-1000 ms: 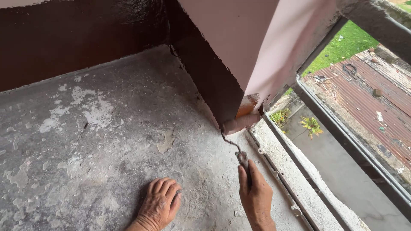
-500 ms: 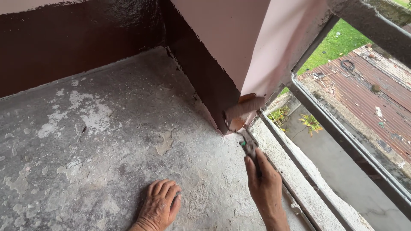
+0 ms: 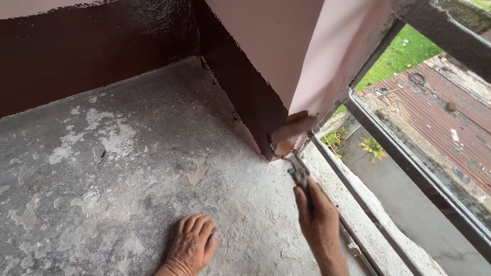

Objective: The person dips a paint roller into a bucket of brown paint and rolls the paint onto the lower sections of the walls, working along the wall edges and around a window opening to coat the bare plaster.

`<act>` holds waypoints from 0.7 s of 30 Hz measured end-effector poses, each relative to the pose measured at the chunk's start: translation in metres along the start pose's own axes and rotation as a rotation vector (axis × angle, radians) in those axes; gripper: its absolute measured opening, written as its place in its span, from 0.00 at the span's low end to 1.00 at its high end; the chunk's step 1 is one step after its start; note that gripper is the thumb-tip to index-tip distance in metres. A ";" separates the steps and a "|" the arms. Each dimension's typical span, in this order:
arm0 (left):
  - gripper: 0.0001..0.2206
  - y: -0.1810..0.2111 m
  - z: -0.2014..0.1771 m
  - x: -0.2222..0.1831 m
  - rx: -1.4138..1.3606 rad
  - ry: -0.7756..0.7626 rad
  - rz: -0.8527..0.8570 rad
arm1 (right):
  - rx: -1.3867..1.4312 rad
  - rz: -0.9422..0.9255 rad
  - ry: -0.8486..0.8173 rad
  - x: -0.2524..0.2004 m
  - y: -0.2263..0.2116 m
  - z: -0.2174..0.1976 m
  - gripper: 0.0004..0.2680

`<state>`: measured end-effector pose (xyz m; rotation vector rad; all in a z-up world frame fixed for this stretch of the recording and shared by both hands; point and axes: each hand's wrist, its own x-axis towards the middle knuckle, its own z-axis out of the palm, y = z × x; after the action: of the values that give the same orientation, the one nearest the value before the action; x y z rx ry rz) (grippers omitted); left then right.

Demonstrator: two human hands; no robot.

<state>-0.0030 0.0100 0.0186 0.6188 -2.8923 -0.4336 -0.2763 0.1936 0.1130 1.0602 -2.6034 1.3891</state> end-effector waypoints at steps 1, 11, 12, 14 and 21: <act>0.16 -0.002 0.003 0.000 0.015 -0.001 0.008 | -0.034 0.080 -0.070 -0.003 0.012 0.006 0.14; 0.14 0.009 -0.015 -0.002 -0.054 0.075 0.028 | -0.110 -0.062 0.000 -0.037 0.012 0.019 0.14; 0.14 0.009 -0.017 -0.001 -0.052 0.101 0.043 | -0.160 0.105 -0.121 -0.034 0.003 0.013 0.14; 0.15 0.008 -0.021 -0.001 -0.049 0.134 0.060 | -0.210 0.268 -0.233 -0.040 -0.007 0.004 0.14; 0.13 0.010 -0.034 -0.005 -0.125 0.190 0.109 | 0.534 0.556 0.001 -0.152 0.022 -0.003 0.13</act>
<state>0.0048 0.0125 0.0532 0.4544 -2.6795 -0.5061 -0.1720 0.2895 0.0527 0.3224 -2.7089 2.2791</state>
